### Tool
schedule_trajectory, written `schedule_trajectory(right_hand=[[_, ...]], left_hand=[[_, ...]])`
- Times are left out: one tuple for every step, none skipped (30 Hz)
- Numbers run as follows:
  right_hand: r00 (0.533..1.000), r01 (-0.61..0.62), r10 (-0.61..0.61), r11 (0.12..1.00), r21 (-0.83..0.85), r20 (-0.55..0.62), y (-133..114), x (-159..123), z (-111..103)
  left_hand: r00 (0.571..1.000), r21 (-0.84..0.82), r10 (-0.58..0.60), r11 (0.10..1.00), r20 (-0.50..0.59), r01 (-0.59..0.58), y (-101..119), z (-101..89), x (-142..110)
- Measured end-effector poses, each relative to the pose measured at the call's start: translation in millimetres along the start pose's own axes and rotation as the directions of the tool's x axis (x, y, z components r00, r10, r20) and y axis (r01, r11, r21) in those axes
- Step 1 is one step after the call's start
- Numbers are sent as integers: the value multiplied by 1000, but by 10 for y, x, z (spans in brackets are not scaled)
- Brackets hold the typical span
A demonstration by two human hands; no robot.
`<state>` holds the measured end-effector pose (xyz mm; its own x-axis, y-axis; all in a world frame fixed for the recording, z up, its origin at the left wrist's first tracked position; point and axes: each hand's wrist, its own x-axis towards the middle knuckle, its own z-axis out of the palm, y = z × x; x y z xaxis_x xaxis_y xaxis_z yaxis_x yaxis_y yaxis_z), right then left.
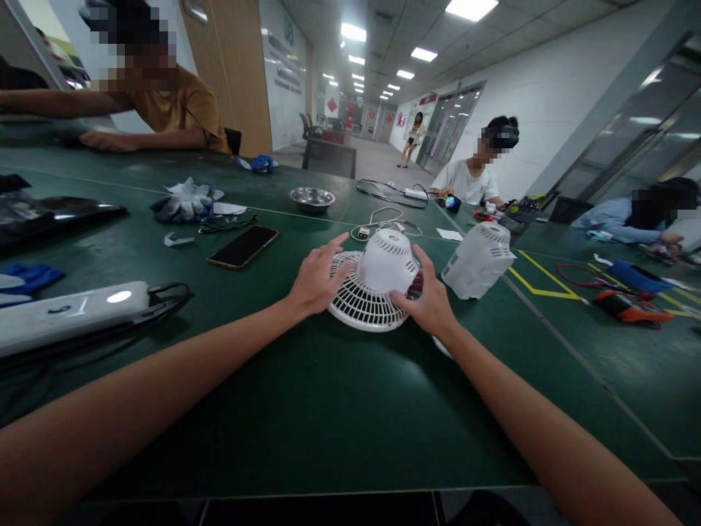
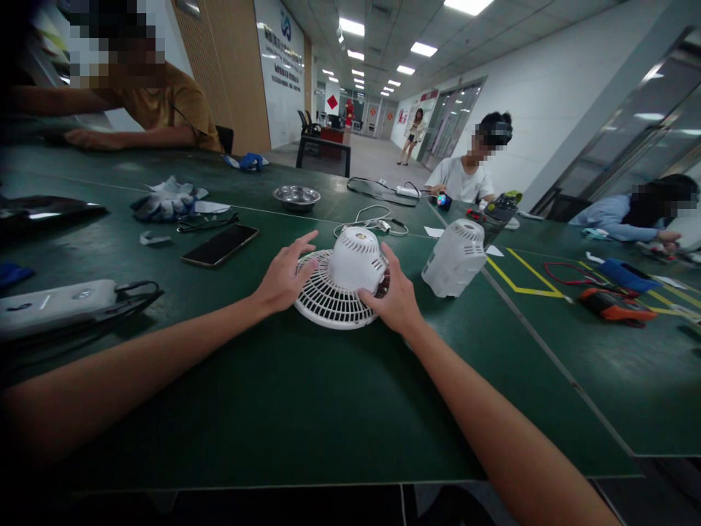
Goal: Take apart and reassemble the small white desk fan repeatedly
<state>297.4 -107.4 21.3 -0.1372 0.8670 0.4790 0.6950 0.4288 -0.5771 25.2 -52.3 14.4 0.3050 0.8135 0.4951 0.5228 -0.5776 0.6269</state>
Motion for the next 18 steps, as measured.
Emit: schedule_trajectory(right_hand=[[1000,-13,13,1000,14,16,50,18,-19],[999,-20,19,1000,23,33,92,32,-41],[999,-25,24,999,25,47,122,43,-60],[998,-36,35,999,29,51,140,50,-75],[998,-55,53,997,49,42,146,54,-82],[997,-82,81,992,99,21,139,56,-82],[993,-114,116,976,184,-1,123,55,-73],[987,-145,159,943,299,-23,97,52,-55],[978,-169,207,885,434,-40,66,44,-32],[966,-192,255,801,567,-34,30,31,-4],[956,-220,294,702,677,6,-6,12,27],[947,-259,313,602,755,76,-40,-12,57],[938,-305,308,511,804,159,-70,-39,86],[926,-354,285,437,827,246,-94,-65,112],[911,-403,252,384,831,326,-109,-88,135],[896,-441,222,352,826,384,-116,-105,154],[887,-461,205,334,822,414,-115,-112,169],[884,-467,199,329,821,423,-104,-109,181]], left_hand=[[995,3,-99,995,-23,99,-78,0,14],[984,-28,-181,983,-2,180,-151,4,26],[972,-69,-229,970,49,232,-212,7,35],[969,-120,-237,962,74,244,-258,8,43],[970,-191,-236,951,63,244,-287,2,51],[977,-265,-210,940,45,214,-298,-10,61],[986,-335,-167,929,4,159,-295,-27,73],[991,-391,-120,916,-58,88,-282,-45,86],[988,-421,-76,907,-133,13,-263,-60,101],[978,-426,-44,904,-204,-49,-243,-68,114],[965,-417,-32,905,-261,-83,-227,-66,123],[959,-418,-42,904,-281,-83,-217,-54,127],[963,-447,-78,893,-259,-48,-212,-31,125],[973,-503,-126,864,-194,12,-212,-2,119],[979,-570,-176,817,-107,85,-215,31,108],[975,-632,-222,759,-29,154,-218,62,96],[965,-677,-262,706,22,207,-220,88,84],[955,-702,-293,671,45,239,-218,105,74]])
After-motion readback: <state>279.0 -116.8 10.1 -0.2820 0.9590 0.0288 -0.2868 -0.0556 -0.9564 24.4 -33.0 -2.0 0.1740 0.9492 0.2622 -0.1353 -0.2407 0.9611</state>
